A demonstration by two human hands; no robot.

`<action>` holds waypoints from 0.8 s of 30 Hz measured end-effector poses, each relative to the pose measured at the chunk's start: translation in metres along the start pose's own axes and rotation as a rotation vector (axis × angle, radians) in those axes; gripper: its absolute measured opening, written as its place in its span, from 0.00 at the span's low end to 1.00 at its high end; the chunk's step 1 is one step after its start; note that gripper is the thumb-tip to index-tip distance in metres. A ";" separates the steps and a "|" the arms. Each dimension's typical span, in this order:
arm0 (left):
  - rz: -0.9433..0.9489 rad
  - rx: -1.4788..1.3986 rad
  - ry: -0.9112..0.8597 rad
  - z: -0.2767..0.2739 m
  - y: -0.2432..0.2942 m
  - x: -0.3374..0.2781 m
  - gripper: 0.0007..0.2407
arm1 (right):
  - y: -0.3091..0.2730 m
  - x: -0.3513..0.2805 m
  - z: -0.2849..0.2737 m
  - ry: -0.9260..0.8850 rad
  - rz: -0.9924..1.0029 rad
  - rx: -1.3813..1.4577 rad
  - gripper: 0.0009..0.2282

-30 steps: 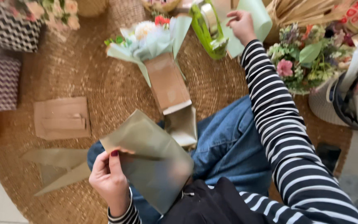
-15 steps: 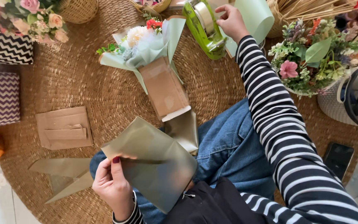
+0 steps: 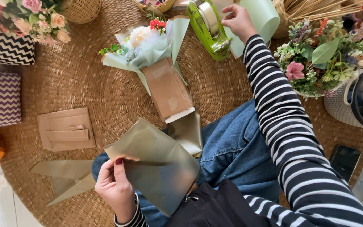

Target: The person wraps a flower bouquet by folding and taping layers of decorative paper and cardstock around the base, then tucks it into a finished arrangement.

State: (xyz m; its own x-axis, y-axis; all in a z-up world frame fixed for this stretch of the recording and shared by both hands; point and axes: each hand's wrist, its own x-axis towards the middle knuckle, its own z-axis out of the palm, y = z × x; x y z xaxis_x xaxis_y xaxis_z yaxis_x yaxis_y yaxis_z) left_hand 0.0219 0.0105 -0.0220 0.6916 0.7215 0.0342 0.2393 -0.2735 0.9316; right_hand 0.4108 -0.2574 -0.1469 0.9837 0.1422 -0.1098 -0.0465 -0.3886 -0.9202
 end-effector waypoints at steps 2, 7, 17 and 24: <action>-0.004 0.008 -0.004 0.001 0.003 0.000 0.06 | -0.001 0.000 -0.002 -0.005 0.020 0.038 0.12; 0.017 0.056 0.050 -0.012 -0.013 -0.005 0.06 | -0.004 -0.025 -0.006 -0.030 -0.019 -0.127 0.10; 0.029 -0.155 0.077 -0.009 0.012 -0.017 0.07 | -0.100 -0.116 -0.013 -0.376 -0.639 -0.302 0.14; 0.031 -0.282 0.086 -0.009 0.025 -0.020 0.06 | -0.165 -0.297 -0.017 -2.194 -0.837 1.326 0.22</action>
State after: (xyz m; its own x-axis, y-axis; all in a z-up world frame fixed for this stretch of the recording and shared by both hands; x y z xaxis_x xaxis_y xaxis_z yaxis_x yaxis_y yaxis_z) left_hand 0.0074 -0.0049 0.0035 0.6326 0.7700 0.0830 0.0121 -0.1170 0.9931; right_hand 0.1288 -0.2512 0.0442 -0.4038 0.3389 0.8497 -0.7541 0.4025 -0.5189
